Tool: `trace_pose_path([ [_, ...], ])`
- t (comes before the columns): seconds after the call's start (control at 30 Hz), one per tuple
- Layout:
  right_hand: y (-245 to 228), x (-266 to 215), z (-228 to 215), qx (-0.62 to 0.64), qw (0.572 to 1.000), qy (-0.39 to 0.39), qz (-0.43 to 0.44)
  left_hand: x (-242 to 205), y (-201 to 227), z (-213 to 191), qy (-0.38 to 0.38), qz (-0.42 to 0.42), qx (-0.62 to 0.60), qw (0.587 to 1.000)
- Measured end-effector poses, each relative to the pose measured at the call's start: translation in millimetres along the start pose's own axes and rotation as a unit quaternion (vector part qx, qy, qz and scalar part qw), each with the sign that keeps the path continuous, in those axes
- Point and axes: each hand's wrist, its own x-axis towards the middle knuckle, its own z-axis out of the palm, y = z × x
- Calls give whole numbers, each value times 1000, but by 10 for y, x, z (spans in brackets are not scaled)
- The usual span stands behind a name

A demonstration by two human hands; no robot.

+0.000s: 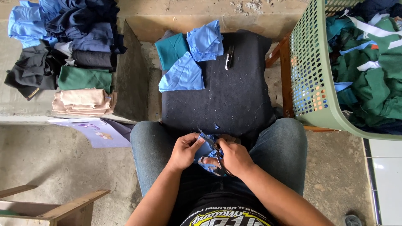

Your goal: Trimming the edges of small blue fabric pieces with scissors in a sewing factory

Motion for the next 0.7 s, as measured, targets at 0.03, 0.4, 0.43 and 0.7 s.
trace_pose_path([
  [0.03, 12, -12, 28, 0, 1000, 0, 1, -10, 20, 9, 0, 0, 0, 1000],
  [0.4, -81, 21, -65, 25, 993, 107, -39, -9, 114, 11, -13, -12, -48, 999],
  [0.43, -72, 15, -45, 25, 993, 107, -39, -5, 82, 5, -13, -12, -48, 999],
  [0.7, 106, -14, 119, -7, 993, 112, -37, 9, 15, -12, -15, -7, -57, 998],
])
